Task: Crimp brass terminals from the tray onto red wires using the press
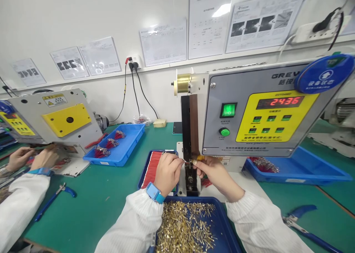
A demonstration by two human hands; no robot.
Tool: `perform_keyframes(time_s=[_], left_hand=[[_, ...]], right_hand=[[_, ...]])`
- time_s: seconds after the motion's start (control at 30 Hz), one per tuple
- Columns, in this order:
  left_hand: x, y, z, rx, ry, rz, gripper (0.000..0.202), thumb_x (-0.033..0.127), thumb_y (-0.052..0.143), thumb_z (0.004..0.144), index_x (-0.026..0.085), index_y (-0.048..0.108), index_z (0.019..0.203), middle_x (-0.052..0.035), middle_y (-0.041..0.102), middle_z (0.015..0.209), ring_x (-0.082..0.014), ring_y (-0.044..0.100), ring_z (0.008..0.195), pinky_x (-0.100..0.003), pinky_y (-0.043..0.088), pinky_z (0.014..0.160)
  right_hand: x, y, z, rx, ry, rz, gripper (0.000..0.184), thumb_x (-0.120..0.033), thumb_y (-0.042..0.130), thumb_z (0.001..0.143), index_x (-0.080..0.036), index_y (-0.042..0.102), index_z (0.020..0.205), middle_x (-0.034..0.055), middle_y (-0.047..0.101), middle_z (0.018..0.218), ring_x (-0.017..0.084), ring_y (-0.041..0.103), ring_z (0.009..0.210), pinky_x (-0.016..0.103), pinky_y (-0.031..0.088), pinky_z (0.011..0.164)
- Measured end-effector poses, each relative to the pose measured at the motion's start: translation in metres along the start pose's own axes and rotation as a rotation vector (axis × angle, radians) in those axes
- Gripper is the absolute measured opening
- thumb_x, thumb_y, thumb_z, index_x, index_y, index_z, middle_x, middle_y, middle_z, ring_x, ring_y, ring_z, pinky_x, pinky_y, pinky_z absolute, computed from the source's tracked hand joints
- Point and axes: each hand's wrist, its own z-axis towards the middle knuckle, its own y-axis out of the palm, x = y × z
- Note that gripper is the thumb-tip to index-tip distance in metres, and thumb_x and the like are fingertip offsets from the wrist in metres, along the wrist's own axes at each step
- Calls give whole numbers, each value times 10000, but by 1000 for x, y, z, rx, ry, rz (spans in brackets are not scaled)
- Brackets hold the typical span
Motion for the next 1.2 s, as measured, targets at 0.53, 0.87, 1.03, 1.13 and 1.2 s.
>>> perform_keyframes(time_s=[0.53,0.87,1.03,1.13,1.2], left_hand=[[1,1,0,-10,-6,8,145,167,488,937,165,633,930,-60,584,860,-187,500,851,-323,432,750],[1,0,0,-16,-10,8,142,166,489,937,166,631,929,-58,582,856,-186,496,845,-321,429,739],[2,0,0,-18,-11,0,146,162,485,938,165,631,930,-59,584,856,-185,498,848,-322,432,741],[2,0,1,-19,-15,-4,143,165,487,937,166,629,931,-59,587,858,-185,502,851,-322,435,745],[2,0,1,-19,-18,-11,136,174,493,936,168,628,934,-58,590,859,-187,507,858,-324,438,753]], right_hand=[[21,9,1,194,-188,-297,225,-408,504,802,-207,495,702,-3,597,544,160,588,493,264,431,494],[14,9,-1,191,-158,-308,214,-392,498,808,-209,492,697,-3,596,534,166,595,497,264,425,499],[16,9,-1,186,-176,-311,221,-397,498,817,-211,480,698,-7,591,541,160,588,502,259,422,503],[18,11,-1,191,-185,-298,232,-403,495,826,-211,470,696,-15,570,527,153,569,487,257,411,495],[17,11,0,192,-177,-301,242,-410,490,837,-211,468,701,-19,555,521,149,553,478,257,405,491]])
